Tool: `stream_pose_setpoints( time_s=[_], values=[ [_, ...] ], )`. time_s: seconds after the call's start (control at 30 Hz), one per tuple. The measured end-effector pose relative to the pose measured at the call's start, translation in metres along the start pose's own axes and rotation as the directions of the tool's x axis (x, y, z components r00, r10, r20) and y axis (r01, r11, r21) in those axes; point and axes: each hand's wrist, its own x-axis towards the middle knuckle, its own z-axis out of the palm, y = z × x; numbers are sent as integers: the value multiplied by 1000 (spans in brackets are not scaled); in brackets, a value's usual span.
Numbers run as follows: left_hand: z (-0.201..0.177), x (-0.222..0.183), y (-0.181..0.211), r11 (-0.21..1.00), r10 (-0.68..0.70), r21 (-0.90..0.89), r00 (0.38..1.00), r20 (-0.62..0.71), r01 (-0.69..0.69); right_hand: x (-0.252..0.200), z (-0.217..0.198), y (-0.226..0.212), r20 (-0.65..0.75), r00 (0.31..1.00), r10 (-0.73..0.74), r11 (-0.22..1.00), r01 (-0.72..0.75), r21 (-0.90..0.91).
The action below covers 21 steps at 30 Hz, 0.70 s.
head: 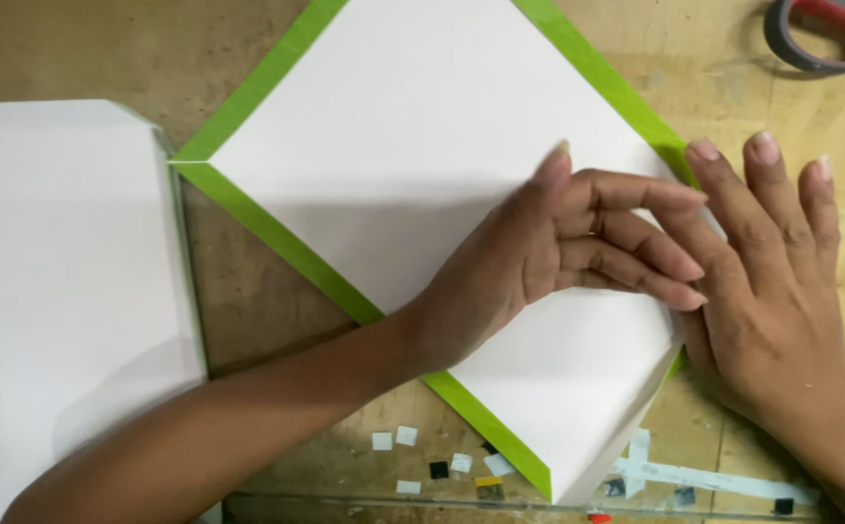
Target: The person applies glue to the edges of paper sheets and folds them to form boxes, using scissors to trim excess material.
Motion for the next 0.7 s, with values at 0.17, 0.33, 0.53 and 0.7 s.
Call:
stream_pose_setpoints(
  time_s=[0.17, 0.33, 0.53, 0.7],
  values=[
    [-28, 3, -12, 880, 73, -473, 995, 61, -36, -5, -3, -5, -25, 999, 36, 999, -35, 38],
    [-26, 3, -7, 883, 36, -470, 998, 45, -10, -6, -5, -9, -32, 998, 49, 999, -48, 16],
    [-28, 3, -11, 873, 70, -487, 996, 63, -31, -4, -12, -10, -50, 999, 17, 999, -19, -39],
    [-33, 5, -18, 857, 117, -512, 990, 82, -59, -4, -14, -8, -66, 998, -9, 996, 3, -86]
  ],
)
